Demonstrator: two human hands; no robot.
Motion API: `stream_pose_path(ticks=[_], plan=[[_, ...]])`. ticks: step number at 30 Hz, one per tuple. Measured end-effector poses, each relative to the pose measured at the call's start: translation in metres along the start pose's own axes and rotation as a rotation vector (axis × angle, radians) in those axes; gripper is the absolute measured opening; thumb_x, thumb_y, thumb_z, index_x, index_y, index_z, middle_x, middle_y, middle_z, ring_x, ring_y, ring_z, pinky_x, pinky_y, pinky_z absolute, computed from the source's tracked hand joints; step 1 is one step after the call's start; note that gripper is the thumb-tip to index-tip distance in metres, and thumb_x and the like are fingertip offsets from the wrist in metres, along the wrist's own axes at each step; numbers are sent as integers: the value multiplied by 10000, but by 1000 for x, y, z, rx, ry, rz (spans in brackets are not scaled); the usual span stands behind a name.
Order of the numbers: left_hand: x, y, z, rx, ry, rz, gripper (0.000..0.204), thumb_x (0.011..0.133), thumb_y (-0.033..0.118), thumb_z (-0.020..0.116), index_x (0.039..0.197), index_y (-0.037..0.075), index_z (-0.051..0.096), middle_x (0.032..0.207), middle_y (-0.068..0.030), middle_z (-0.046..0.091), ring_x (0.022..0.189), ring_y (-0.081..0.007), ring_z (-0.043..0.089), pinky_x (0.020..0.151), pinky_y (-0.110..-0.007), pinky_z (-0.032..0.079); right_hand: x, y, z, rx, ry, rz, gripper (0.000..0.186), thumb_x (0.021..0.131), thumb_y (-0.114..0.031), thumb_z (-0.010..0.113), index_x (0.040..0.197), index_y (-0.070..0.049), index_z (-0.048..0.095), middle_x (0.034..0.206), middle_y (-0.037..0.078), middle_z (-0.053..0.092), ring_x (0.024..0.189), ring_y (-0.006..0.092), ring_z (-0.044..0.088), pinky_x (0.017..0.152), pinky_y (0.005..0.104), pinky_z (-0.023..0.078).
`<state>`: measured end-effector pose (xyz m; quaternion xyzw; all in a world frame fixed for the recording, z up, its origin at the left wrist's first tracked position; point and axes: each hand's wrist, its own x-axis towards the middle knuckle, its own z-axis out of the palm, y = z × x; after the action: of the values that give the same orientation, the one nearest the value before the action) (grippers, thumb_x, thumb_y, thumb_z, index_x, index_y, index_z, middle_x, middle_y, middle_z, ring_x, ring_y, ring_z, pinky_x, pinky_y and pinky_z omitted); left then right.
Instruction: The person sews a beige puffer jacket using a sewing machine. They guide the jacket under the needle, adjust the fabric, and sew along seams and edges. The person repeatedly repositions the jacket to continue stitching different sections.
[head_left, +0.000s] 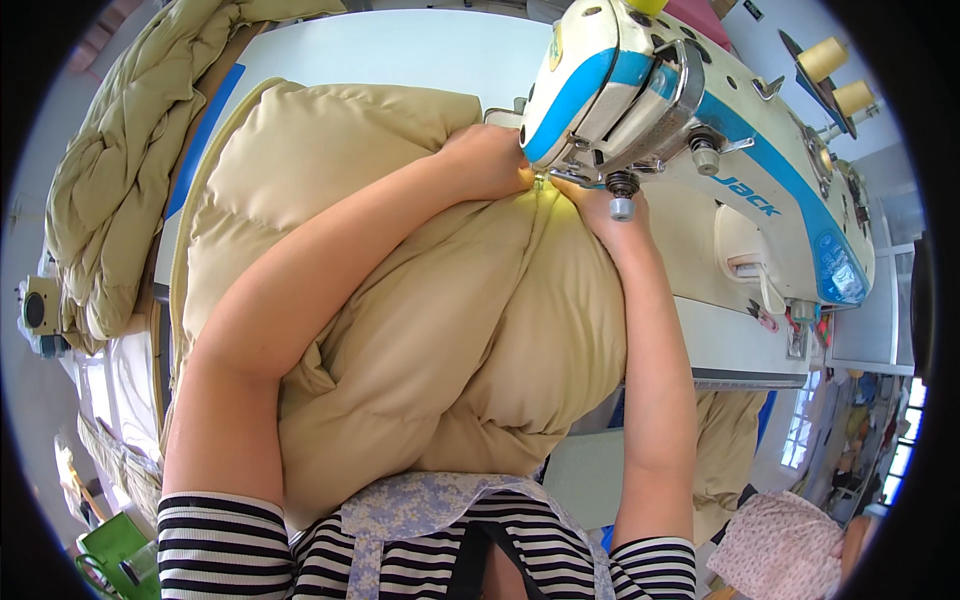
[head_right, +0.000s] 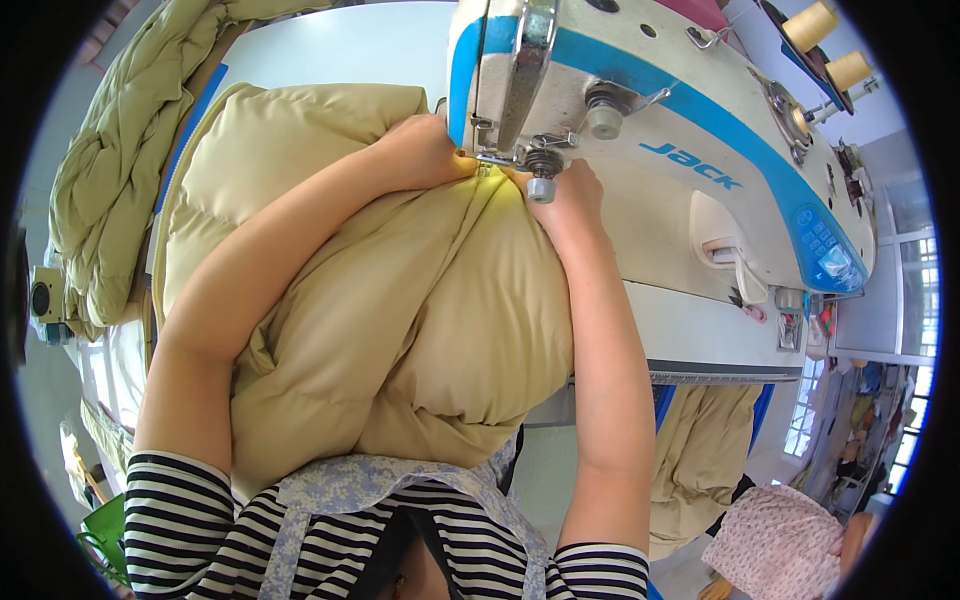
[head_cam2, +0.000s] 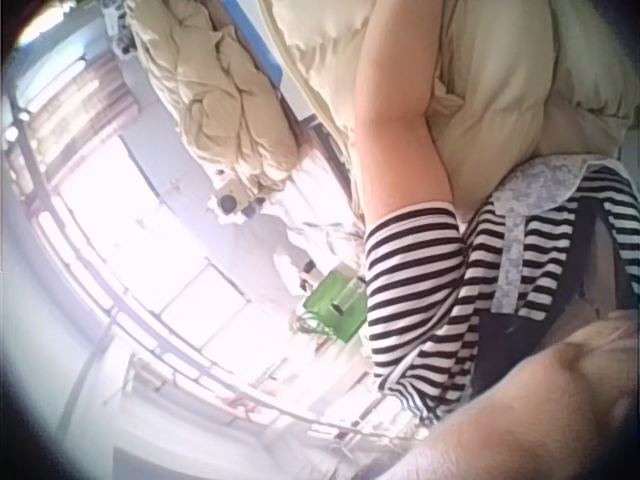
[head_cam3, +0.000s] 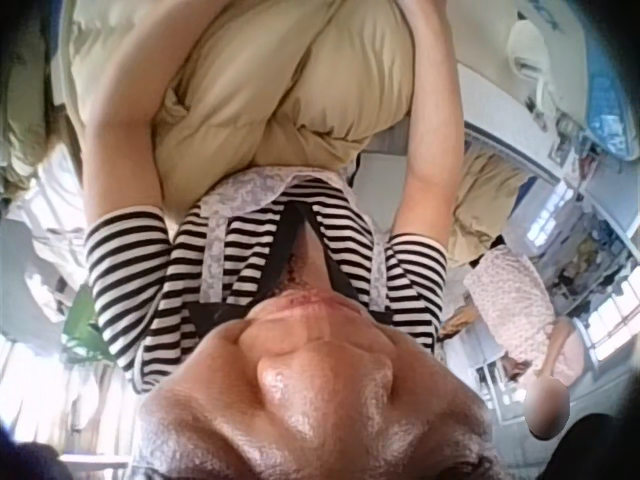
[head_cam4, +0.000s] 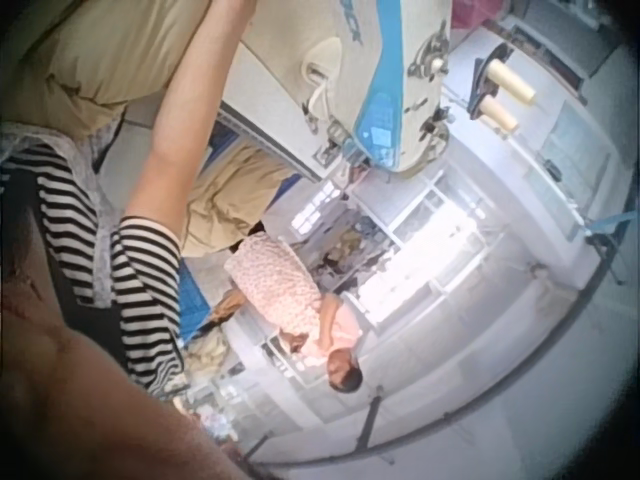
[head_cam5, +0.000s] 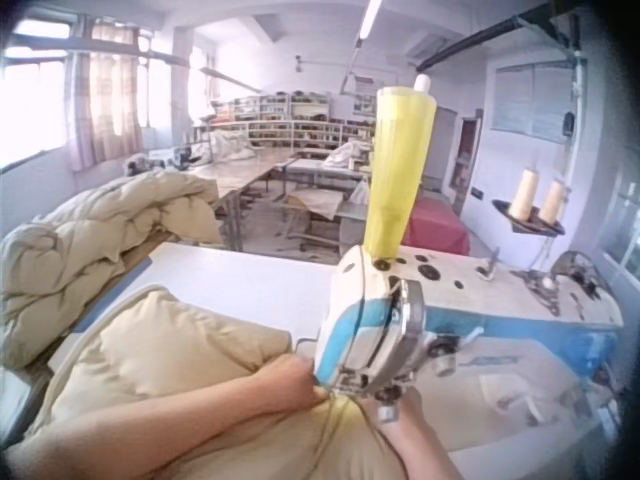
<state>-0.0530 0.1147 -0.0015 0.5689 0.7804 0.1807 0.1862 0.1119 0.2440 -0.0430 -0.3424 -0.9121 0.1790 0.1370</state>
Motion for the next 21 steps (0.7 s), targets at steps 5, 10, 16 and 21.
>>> stream_pose_path(ticks=[5, 10, 16, 21], plan=[[-2, 0, 1, 8, 3, -9, 301, 823, 324, 625, 1014, 100, 688, 942, -194, 696, 895, -395, 644, 788, -468, 519, -1, -4, -4, -56, -106, 135, 512, 793, -473, 743, 1148, -105, 708, 1135, 142, 707, 1050, 335, 663, 883, 417, 522], [1, 0, -2, 28, -45, -37, 280, 817, 296, 576, 953, 74, 678, 941, -162, 700, 920, -358, 658, 798, -456, 528, -5, -21, -14, 99, -6, 128, 527, 799, -551, 708, 962, -50, 711, 963, 203, 700, 957, 391, 663, 827, 441, 521], [-51, 12, -21, -149, -34, 62, 251, 872, 259, 594, 999, 51, 657, 935, -164, 694, 906, -347, 658, 818, -432, 519, -49, -41, -58, 192, -243, 159, 499, 887, -497, 634, 831, -2, 669, 804, 176, 685, 750, 378, 636, 722, 424, 491], [-139, 31, -72, -576, -122, 218, 172, 937, 195, 623, 1009, 40, 608, 959, -52, 613, 900, -143, 559, 820, -304, 469, -117, -63, -113, 931, -372, -196, 298, 953, -275, 532, 837, -6, 589, 733, 90, 561, 643, 267, 534, 632, 350, 442]])
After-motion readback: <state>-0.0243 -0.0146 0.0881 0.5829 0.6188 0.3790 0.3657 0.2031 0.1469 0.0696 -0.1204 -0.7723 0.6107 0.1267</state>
